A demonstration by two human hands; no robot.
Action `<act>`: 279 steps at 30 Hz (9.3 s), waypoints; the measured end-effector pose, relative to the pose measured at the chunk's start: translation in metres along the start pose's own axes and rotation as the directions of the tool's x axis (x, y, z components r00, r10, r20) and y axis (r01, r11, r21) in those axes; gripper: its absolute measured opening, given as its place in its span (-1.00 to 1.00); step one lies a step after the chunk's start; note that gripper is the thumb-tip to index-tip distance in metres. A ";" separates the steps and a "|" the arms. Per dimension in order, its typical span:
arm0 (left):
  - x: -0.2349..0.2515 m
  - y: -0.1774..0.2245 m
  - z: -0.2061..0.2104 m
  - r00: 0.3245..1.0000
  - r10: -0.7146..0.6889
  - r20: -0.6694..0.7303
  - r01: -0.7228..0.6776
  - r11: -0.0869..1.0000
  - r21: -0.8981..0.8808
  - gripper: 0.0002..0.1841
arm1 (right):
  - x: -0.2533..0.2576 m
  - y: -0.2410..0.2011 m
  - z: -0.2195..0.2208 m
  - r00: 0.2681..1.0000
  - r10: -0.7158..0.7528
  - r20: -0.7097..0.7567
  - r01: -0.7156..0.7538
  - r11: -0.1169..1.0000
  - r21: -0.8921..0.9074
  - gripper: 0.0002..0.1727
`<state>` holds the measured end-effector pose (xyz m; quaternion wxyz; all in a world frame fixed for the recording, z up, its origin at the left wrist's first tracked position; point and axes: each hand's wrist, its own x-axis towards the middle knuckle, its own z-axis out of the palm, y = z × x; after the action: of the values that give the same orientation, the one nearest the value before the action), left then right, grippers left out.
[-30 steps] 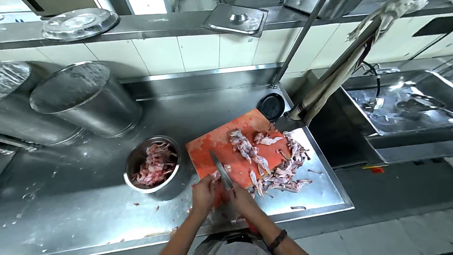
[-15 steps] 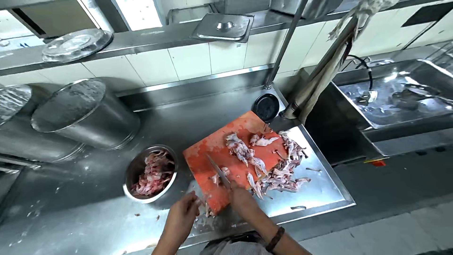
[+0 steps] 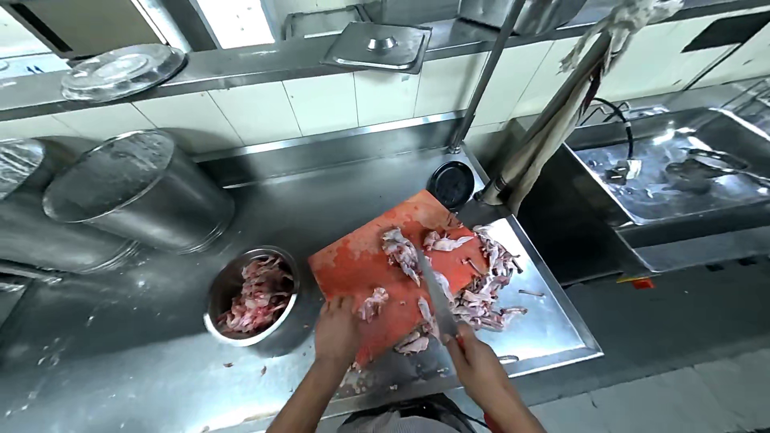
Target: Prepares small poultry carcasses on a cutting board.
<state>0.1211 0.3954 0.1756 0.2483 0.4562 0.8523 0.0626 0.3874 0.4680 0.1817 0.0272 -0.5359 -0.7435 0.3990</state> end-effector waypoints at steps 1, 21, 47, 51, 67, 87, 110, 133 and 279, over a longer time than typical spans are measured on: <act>0.001 -0.010 0.002 0.997 -0.037 0.071 0.038 0.999 -0.012 -0.56 | -0.001 -0.005 0.009 0.995 -0.037 0.092 0.037 0.999 0.008 -0.55; 0.026 0.019 0.032 0.975 0.113 0.191 -0.114 0.993 -0.009 -0.58 | 0.031 -0.036 0.050 0.938 0.152 0.312 -0.019 0.920 -0.391 -0.53; 0.017 0.009 0.007 0.895 0.242 0.374 0.182 0.567 -0.803 -0.74 | 0.010 -0.028 0.019 0.979 0.155 0.133 -0.121 0.965 -0.234 -0.56; 0.018 0.001 0.024 0.919 0.019 0.393 0.229 0.787 -0.572 -0.63 | -0.002 -0.035 0.014 0.996 0.082 -0.023 -0.085 0.965 -0.248 -0.61; -0.001 0.002 0.039 0.970 0.067 0.235 -0.039 0.992 -0.122 -0.56 | -0.004 -0.026 0.052 0.953 0.194 0.235 -0.056 0.870 -0.490 -0.57; -0.004 0.021 0.037 0.979 0.134 0.153 -0.133 0.991 -0.016 -0.67 | -0.020 -0.039 0.062 0.959 0.230 0.167 -0.099 0.820 -0.564 -0.60; 0.000 0.022 0.029 0.974 0.048 0.223 -0.034 0.997 -0.069 -0.70 | 0.002 -0.043 0.074 0.973 0.169 0.155 -0.062 0.844 -0.533 -0.55; 0.000 -0.004 0.014 0.970 0.220 0.101 -0.217 0.975 -0.046 -0.70 | -0.017 -0.045 0.048 0.972 0.102 0.212 0.026 0.849 -0.528 -0.61; 0.005 0.008 0.043 0.828 0.522 -0.206 -0.554 0.817 -0.158 -0.66 | 0.055 -0.111 0.014 0.851 -0.109 0.514 0.321 0.882 -0.344 -0.50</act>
<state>0.1455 0.3988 0.1389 0.2010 0.6437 0.6930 0.2549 0.2713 0.4931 0.2197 -0.2275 -0.3246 -0.8508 0.3449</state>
